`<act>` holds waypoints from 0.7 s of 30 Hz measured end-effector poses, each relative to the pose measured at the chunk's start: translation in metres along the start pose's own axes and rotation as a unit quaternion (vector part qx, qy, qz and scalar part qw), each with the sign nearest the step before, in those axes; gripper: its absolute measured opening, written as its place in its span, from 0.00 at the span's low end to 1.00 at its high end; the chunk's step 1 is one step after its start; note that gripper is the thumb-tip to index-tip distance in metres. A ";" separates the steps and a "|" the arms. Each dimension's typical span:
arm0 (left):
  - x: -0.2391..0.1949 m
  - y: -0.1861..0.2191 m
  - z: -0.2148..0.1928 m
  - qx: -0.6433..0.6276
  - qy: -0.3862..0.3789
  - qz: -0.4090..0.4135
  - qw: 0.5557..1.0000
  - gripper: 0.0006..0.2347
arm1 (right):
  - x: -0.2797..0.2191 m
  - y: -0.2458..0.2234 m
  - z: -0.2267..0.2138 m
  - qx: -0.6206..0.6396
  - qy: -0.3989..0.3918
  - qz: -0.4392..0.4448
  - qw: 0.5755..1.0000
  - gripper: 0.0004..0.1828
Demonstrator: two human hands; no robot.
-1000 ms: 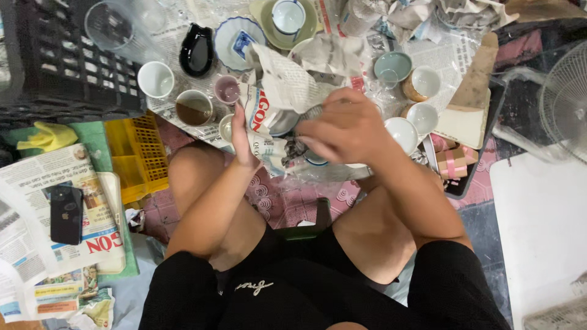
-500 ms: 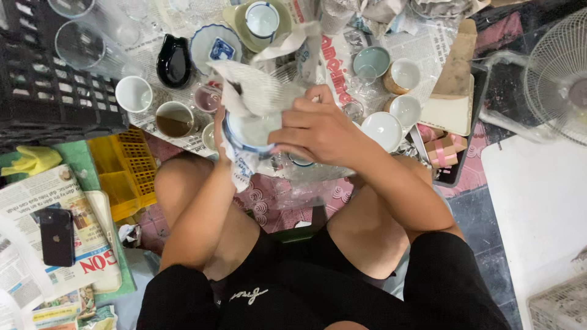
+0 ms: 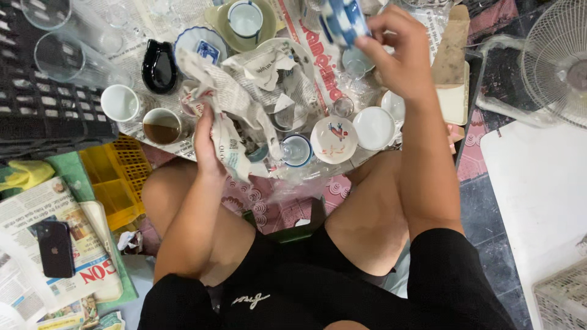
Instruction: The person sits cross-legged and wraps small ceramic items, including cups and saucers, in newspaper. They fold the paper around each item and place the wrapped bundle on a nearby pile.
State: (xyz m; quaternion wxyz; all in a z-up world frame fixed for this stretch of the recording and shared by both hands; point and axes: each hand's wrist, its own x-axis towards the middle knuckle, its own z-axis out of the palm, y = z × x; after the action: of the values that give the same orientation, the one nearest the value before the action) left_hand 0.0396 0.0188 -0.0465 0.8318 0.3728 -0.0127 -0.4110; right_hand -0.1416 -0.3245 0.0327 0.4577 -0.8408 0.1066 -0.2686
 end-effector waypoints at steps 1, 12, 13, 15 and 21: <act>-0.001 0.003 0.002 -0.005 0.005 -0.008 1.000 0.20 | 0.004 0.006 0.005 -0.051 0.023 -0.009 0.998 0.07; -0.006 0.006 -0.008 -0.048 0.008 -0.022 0.999 0.20 | 0.023 0.056 0.057 -0.357 -0.063 0.017 0.932 0.10; -0.007 0.007 -0.007 -0.052 0.009 -0.031 0.998 0.20 | 0.025 0.062 0.062 -0.381 -0.077 0.014 0.921 0.11; -0.010 0.011 -0.004 -0.047 -0.008 -0.016 0.999 0.21 | 0.030 0.072 0.072 -0.422 -0.117 0.024 0.899 0.09; -0.017 0.011 -0.004 -0.079 -0.031 -0.055 0.995 0.21 | 0.036 0.087 0.096 -0.492 -0.171 0.089 0.849 0.06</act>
State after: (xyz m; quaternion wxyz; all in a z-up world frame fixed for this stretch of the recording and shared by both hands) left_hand 0.0370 0.0368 -0.0377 0.8342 0.2928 0.0144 -0.4671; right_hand -0.0533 -0.3203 -0.0681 0.0176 -0.9754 0.2193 0.0092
